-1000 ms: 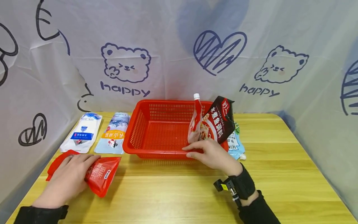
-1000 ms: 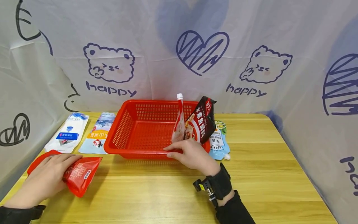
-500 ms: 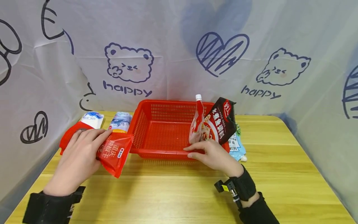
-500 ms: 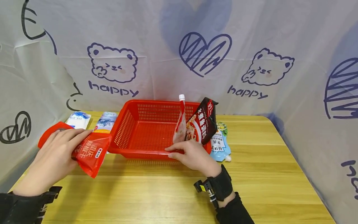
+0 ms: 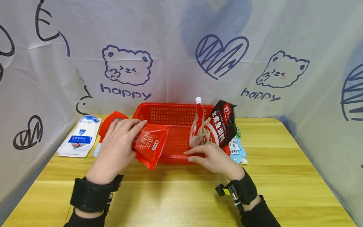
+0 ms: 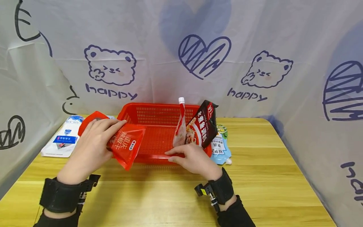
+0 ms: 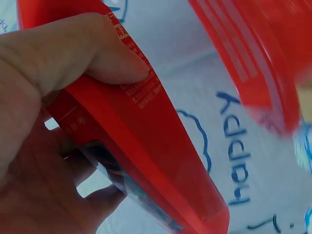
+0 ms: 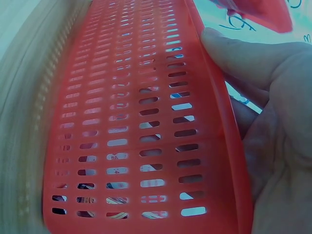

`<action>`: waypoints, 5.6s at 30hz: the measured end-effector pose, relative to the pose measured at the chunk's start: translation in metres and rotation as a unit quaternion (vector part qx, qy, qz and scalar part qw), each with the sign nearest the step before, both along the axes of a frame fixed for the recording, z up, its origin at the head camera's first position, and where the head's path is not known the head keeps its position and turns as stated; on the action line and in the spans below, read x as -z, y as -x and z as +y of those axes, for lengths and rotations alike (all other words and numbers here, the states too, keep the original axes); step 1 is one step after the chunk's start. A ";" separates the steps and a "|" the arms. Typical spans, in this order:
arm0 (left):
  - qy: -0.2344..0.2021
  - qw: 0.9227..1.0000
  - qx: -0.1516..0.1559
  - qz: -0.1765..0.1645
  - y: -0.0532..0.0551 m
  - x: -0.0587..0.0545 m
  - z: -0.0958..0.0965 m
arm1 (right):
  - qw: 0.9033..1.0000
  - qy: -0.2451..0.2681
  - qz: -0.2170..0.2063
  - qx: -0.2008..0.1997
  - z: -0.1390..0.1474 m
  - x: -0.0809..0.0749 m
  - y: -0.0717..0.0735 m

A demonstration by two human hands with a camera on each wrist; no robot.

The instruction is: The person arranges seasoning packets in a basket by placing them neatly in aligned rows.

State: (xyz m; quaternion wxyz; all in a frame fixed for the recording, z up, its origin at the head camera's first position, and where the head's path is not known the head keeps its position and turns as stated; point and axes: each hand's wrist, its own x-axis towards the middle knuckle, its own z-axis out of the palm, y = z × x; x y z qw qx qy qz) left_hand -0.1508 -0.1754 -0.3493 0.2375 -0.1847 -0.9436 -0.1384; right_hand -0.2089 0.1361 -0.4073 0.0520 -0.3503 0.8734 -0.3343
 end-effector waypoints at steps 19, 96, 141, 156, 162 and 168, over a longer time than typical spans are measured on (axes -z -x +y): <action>-0.014 0.999 0.029 -0.007 0.008 0.011 0.047 | 0.999 0.031 -0.009 0.000 -0.003 -0.002 0.000; -0.133 0.988 0.084 0.002 0.005 0.008 0.061 | 0.928 0.351 0.018 0.125 -0.022 -0.028 -0.039; -0.141 0.986 0.036 -0.086 0.010 0.011 0.028 | 0.862 0.362 0.326 0.137 -0.057 -0.048 -0.024; -0.065 0.987 0.003 -0.146 0.013 0.016 0.035 | 0.884 0.217 0.369 0.186 -0.090 -0.022 0.001; -0.035 0.982 0.000 -0.187 0.010 0.019 0.038 | 0.887 0.197 0.359 0.213 -0.093 -0.013 0.007; -0.021 0.976 -0.001 -0.218 0.009 0.021 0.039 | 0.886 0.191 0.351 0.233 -0.094 -0.005 0.010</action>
